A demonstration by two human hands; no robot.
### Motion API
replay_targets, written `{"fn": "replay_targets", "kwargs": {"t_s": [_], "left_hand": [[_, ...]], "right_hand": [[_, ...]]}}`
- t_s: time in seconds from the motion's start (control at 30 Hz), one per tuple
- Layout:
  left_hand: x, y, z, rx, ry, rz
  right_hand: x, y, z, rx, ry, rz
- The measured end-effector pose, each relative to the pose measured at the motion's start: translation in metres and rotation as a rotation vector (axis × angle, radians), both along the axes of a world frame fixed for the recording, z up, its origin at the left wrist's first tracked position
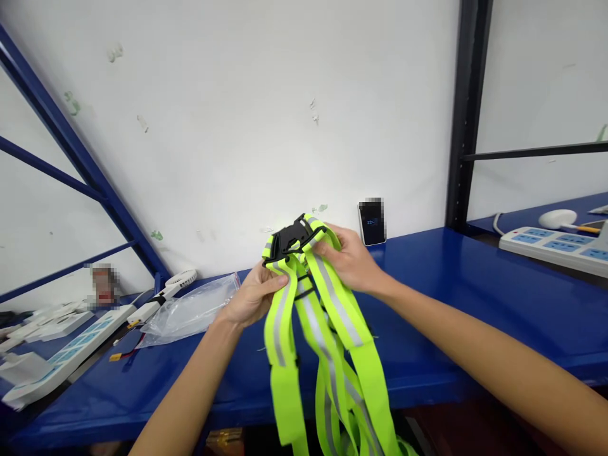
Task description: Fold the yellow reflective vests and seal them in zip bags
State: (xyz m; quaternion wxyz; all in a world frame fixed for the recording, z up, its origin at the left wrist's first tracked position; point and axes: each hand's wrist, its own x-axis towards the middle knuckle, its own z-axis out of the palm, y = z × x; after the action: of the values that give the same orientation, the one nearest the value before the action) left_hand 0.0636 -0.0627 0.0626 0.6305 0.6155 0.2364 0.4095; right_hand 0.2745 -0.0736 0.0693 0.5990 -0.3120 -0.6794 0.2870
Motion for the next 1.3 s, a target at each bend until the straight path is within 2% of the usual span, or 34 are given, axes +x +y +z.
{"fn": "replay_targets", "kwargs": {"t_s": [0.1, 0.23, 0.33, 0.4, 0.57, 0.67, 0.77, 0.87, 0.97, 1.1, 1.2, 1.3], "left_hand": [[0.009, 0.016, -0.006, 0.233, 0.168, 0.12], [0.006, 0.047, -0.024, 0.492, 0.44, 0.36], [0.0, 0.063, -0.042, 0.579, 0.624, 0.553], [-0.005, 0.068, -0.051, 0.58, 0.66, 0.607], [-0.013, 0.07, -0.063, 0.567, 0.767, 0.465], [-0.011, 0.069, -0.074, 0.629, 0.773, 0.514], [-0.004, 0.065, -0.084, 0.644, 0.719, 0.508], [0.0, 0.062, -0.088, 0.534, 0.57, 0.38], [0.002, 0.064, -0.09, 0.317, 0.411, 0.242], [-0.001, 0.071, -0.094, 0.14, 0.344, 0.151], [-0.005, 0.074, -0.092, 0.108, 0.301, 0.102], [-0.01, 0.071, -0.083, 0.138, 0.374, 0.031]], "right_hand": [[-0.016, 0.012, -0.019, -0.209, 0.17, 0.015], [-0.026, 0.032, -0.051, -0.312, 0.174, -0.033], [-0.028, 0.042, -0.069, -0.408, 0.152, -0.124], [-0.029, 0.045, -0.077, -0.462, 0.172, -0.114], [-0.031, 0.045, -0.083, -0.451, 0.17, 0.064], [-0.028, 0.047, -0.085, -0.366, 0.079, -0.001], [-0.021, 0.049, -0.088, -0.239, -0.021, -0.158], [-0.015, 0.047, -0.088, -0.039, -0.129, -0.282], [-0.014, 0.04, -0.085, 0.087, -0.337, -0.176], [-0.019, 0.031, -0.081, 0.07, -0.4, -0.078], [-0.022, 0.03, -0.081, 0.025, -0.327, -0.047], [-0.022, 0.034, -0.081, -0.047, -0.225, -0.051]]}}
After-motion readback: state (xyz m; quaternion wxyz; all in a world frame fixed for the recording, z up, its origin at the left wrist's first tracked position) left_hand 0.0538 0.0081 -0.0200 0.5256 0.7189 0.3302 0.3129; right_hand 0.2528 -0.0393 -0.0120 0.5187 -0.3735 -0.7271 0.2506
